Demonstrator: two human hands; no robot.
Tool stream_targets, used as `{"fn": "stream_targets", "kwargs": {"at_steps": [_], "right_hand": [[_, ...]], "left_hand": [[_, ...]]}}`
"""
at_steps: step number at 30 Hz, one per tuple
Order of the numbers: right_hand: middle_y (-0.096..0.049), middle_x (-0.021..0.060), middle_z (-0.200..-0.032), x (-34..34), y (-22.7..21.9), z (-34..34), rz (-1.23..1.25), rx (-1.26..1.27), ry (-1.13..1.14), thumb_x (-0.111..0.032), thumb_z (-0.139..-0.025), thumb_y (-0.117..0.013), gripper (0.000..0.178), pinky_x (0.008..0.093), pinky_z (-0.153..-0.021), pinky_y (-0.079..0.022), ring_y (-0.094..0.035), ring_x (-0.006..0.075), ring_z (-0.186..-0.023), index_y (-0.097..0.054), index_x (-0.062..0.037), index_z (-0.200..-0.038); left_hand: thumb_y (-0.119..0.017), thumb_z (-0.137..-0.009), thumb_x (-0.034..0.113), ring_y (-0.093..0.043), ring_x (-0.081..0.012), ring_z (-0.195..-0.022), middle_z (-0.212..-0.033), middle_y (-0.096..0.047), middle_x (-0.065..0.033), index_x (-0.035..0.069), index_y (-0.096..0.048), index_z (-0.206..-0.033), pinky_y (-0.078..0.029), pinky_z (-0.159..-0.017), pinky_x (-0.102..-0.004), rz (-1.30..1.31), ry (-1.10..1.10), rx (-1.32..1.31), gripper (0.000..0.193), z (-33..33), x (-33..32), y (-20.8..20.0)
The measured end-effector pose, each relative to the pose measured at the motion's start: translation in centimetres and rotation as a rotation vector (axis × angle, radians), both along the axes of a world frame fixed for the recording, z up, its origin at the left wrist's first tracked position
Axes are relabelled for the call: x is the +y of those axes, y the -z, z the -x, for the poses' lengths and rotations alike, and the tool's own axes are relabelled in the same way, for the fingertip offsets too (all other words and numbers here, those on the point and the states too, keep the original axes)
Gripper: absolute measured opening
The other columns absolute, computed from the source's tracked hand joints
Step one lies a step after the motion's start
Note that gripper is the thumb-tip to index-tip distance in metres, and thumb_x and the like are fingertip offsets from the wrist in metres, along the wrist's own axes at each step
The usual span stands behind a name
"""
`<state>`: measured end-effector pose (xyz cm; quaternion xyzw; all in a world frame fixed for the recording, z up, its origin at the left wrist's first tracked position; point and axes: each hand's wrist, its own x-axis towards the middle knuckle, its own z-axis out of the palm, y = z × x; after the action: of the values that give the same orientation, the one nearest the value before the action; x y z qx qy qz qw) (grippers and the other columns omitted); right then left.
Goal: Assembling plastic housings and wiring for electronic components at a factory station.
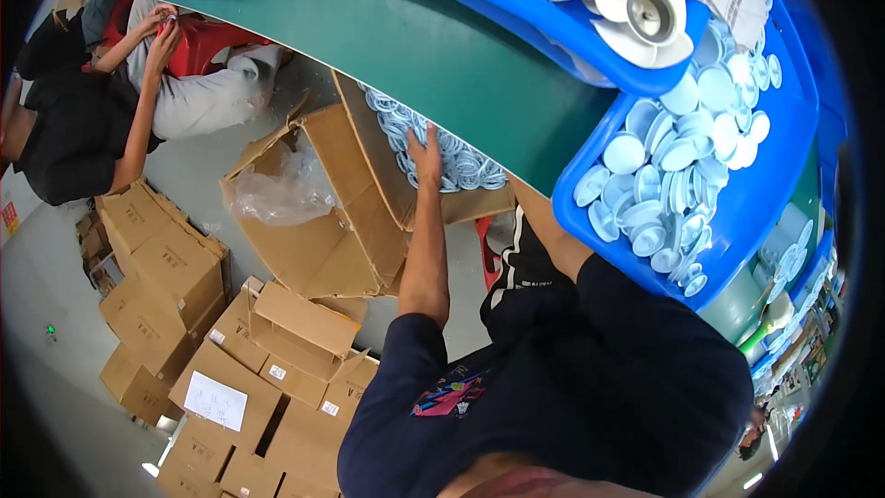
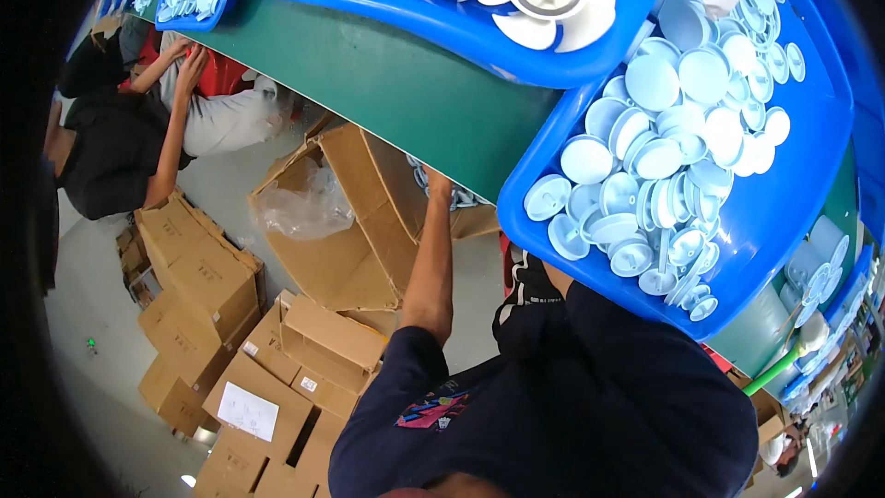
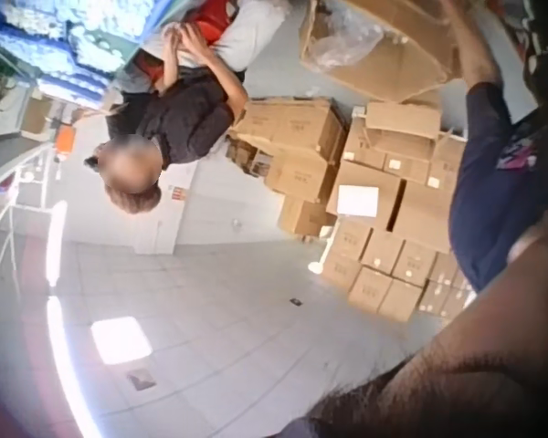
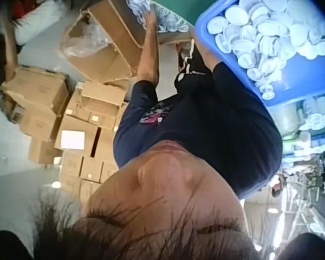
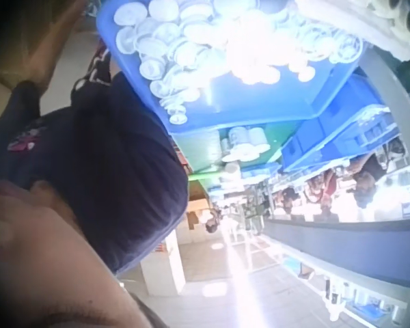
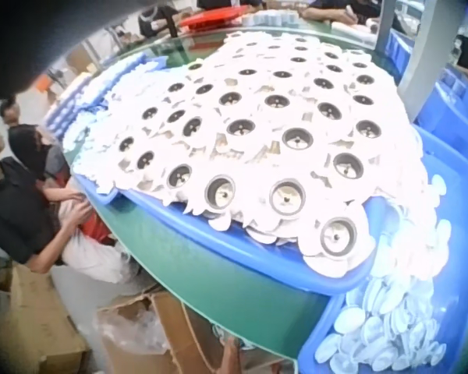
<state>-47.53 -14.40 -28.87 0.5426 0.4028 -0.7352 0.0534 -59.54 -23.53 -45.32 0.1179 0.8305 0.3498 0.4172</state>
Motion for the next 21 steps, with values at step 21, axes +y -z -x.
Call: {"fn": "stream_targets", "kwargs": {"at_steps": [21], "right_hand": [[-0.039,0.0287,-0.161,2.1,0.5,-0.8,0.130,0.023,0.032,-0.067,-0.087,-0.069,0.106,0.0459,-0.123,-0.031,-0.036,0.0386,-0.152,-0.034,0.0009,-0.160]], "left_hand": [[-0.051,-0.103,0.060,-0.026,-0.0449,-0.154,-0.166,-0.028,-0.0311,0.000,-0.024,-0.164,-0.023,-0.125,-0.0470,-0.049,0.061,-0.164,0.089,0.0,-3.2,4.0]]}}
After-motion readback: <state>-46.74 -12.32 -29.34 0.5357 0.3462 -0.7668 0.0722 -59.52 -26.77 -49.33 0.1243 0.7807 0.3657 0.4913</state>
